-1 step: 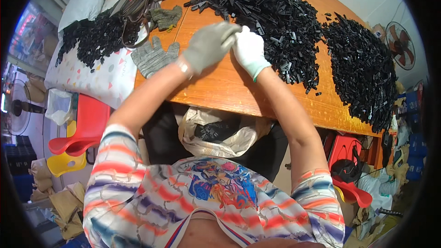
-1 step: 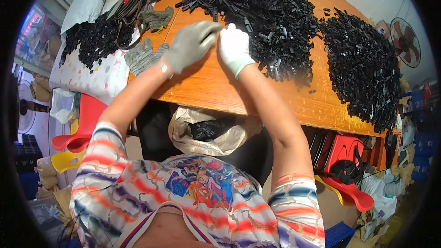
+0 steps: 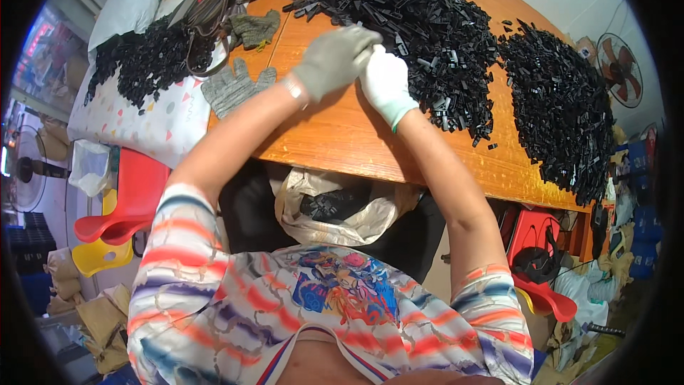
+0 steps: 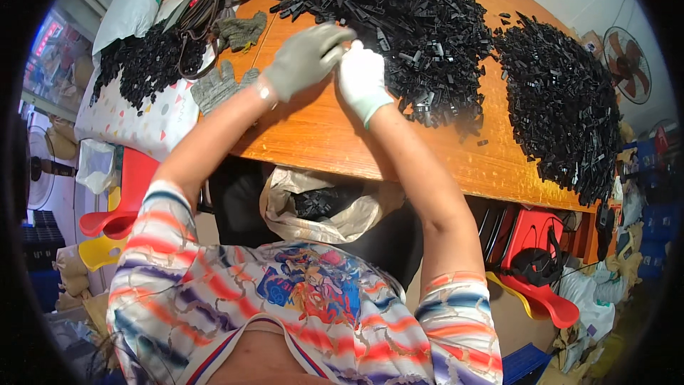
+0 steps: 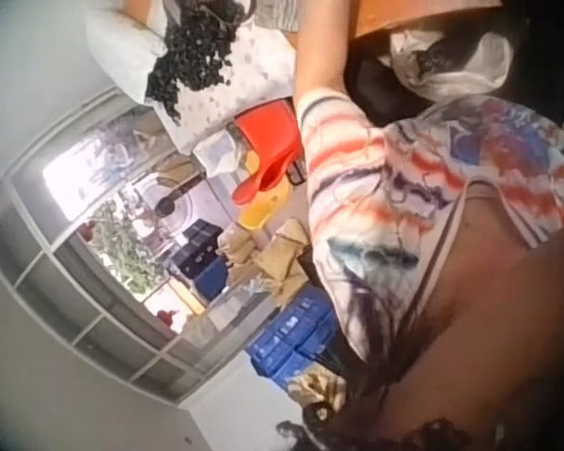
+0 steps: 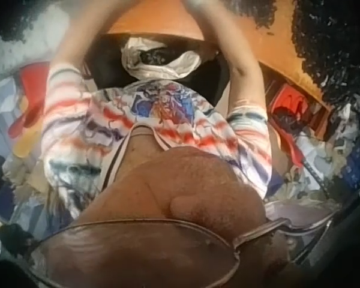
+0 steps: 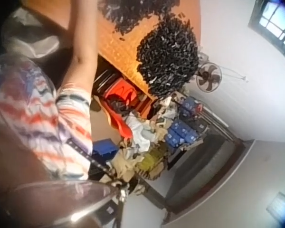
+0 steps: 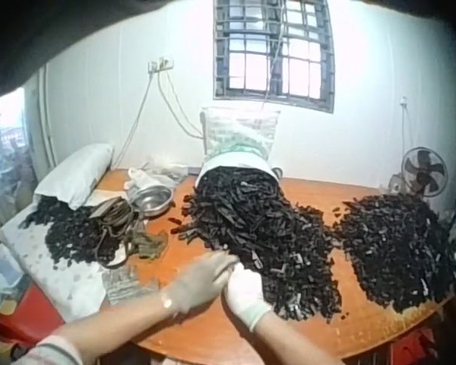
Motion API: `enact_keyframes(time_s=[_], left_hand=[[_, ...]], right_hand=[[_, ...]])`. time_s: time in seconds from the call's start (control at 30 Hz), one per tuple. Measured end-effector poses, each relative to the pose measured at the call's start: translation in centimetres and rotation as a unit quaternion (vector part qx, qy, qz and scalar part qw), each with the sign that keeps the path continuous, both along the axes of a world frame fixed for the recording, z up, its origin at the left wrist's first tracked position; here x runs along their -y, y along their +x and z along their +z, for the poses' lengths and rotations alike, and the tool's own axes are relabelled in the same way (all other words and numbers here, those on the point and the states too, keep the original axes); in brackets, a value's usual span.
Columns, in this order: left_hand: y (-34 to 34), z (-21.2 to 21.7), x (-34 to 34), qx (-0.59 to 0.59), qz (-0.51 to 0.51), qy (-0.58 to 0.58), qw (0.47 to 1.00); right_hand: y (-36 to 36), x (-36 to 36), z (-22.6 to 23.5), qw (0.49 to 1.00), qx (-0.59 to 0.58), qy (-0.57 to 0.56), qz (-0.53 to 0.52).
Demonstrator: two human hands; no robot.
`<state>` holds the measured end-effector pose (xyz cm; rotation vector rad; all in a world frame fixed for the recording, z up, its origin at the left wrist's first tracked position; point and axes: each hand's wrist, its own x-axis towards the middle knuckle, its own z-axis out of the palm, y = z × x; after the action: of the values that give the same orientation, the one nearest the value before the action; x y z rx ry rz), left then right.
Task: The person is sorting small black plastic components and placing them into a bag.
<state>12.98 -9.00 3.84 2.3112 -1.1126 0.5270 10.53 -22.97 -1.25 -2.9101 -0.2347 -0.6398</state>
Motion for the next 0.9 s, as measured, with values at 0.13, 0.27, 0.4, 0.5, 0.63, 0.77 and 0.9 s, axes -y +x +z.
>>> enact_keyframes(time_s=[0.13,0.27,0.4,0.5,0.63,0.77,0.9], left_hand=[[6.0,-0.8,5.9,0.047,-0.055,0.130,0.989],[7.0,-1.2,8.8,0.057,-0.041,0.245,0.967],[7.5,-2.4,8.3,0.071,-0.031,0.226,0.971],[7.5,-3.2,6.6,0.086,-0.023,0.217,0.972],[7.1,-4.1,3.6,0.079,-0.025,0.156,0.984],[5.2,-4.3,0.3,0.051,-0.051,0.138,0.988],[2.6,-3.8,-1.9,-0.019,-0.082,0.173,0.981]], right_hand=[[-1.9,0.9,-1.2,0.994,0.037,-0.097,0.021],[-4.1,1.8,-1.1,0.998,0.046,-0.036,0.038],[-5.0,2.5,-1.7,0.994,0.076,0.032,0.068],[-5.0,2.5,-1.7,0.993,0.092,0.040,0.066],[-5.0,2.4,-1.5,0.987,0.135,0.056,0.067],[-5.4,2.5,-1.2,0.989,0.130,0.054,0.042],[-5.0,3.0,-2.1,0.986,0.130,0.077,0.066]])
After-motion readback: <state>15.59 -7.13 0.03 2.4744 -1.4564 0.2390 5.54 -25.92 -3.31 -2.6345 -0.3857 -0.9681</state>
